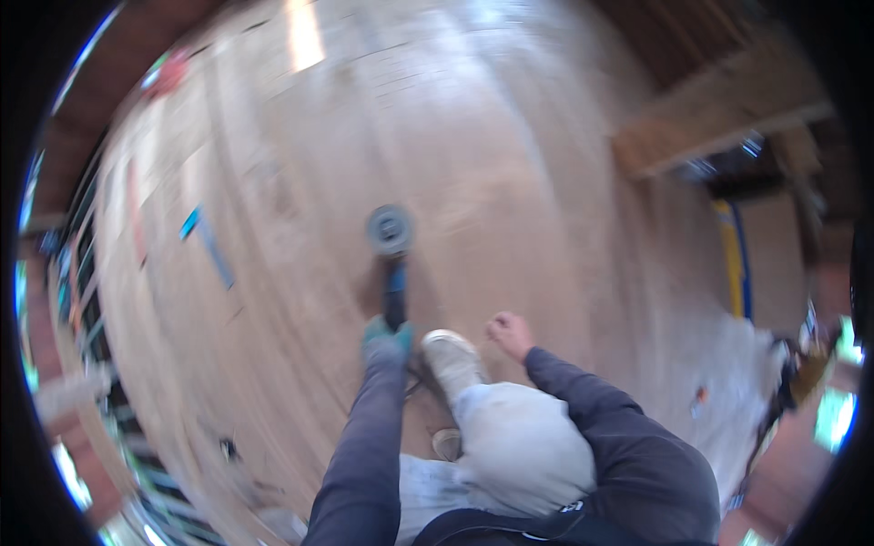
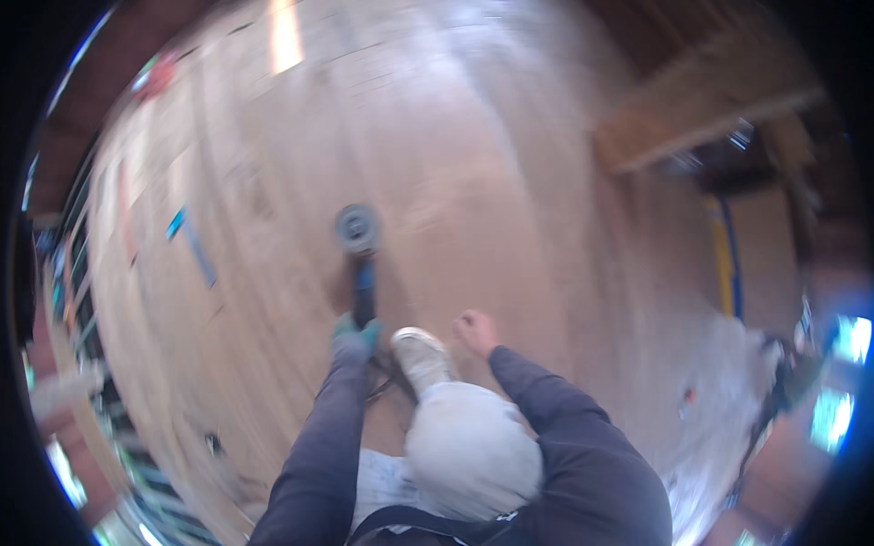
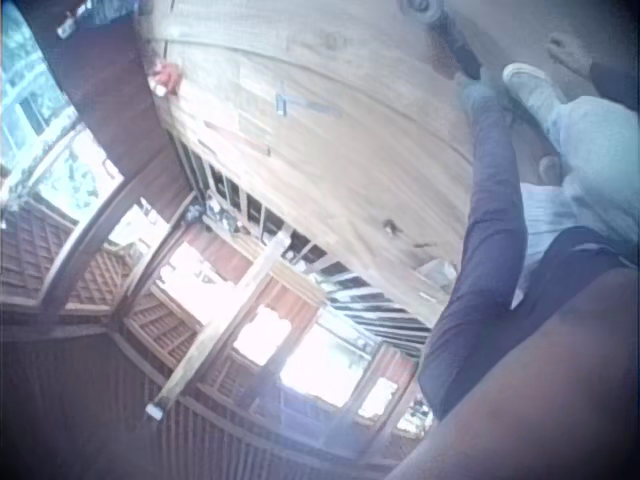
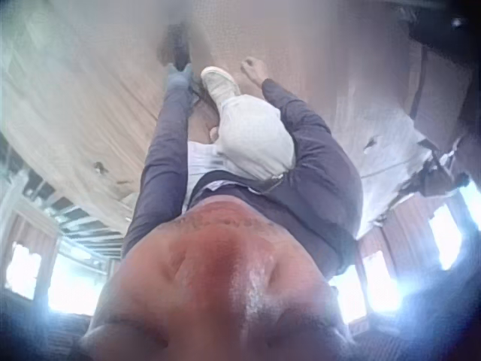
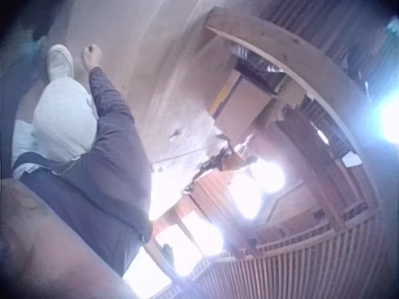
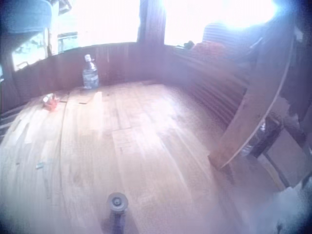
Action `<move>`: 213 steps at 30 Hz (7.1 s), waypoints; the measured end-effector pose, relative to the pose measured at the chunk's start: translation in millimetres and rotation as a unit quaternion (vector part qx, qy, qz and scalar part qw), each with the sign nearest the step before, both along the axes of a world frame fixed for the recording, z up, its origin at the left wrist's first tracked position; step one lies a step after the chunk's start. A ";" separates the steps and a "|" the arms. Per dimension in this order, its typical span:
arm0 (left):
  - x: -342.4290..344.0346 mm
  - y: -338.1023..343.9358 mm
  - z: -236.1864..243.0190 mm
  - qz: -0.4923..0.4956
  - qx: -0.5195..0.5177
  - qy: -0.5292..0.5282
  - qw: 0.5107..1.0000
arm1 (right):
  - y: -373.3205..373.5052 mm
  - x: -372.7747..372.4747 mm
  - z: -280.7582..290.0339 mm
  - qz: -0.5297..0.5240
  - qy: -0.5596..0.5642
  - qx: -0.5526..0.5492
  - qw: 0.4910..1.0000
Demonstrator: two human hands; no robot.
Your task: The person uses an orbital sander to smooth a wooden floor, then switches to a handheld router to cut grooves along the floorboards. The person kneels on the floor while operating both tools.
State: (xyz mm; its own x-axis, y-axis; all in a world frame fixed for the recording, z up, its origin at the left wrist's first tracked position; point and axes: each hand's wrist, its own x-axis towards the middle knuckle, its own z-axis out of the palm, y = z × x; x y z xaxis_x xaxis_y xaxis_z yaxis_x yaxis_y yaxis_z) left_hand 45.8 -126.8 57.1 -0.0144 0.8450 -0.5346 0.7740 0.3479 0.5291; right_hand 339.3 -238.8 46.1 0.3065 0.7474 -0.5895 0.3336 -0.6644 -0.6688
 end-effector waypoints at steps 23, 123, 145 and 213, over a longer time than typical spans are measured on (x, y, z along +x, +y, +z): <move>-101.0 -230.0 481.8 -0.080 -0.354 -0.005 0.932 | -494.2 28.6 485.6 -0.020 -0.049 -0.247 0.968; 909.7 157.6 1019.1 0.205 0.797 0.061 0.566 | 127.0 1182.8 829.6 -0.098 0.095 0.328 0.935; 914.4 137.3 1027.2 0.216 0.802 -0.003 0.556 | 60.6 1161.8 889.2 -0.138 0.435 0.317 0.831; 962.3 129.1 1049.8 0.166 0.798 0.045 0.578 | 45.1 1138.5 860.0 -0.091 0.521 0.319 0.787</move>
State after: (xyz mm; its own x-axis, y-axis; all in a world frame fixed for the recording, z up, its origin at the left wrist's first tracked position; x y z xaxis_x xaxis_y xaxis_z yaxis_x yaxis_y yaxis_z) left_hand 1008.1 2.2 1106.8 -0.2850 0.2034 0.9367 0.8537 -0.3905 0.3445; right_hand 1477.8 -193.6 906.2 0.0418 0.9924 -0.1157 -0.6776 -0.0570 -0.7332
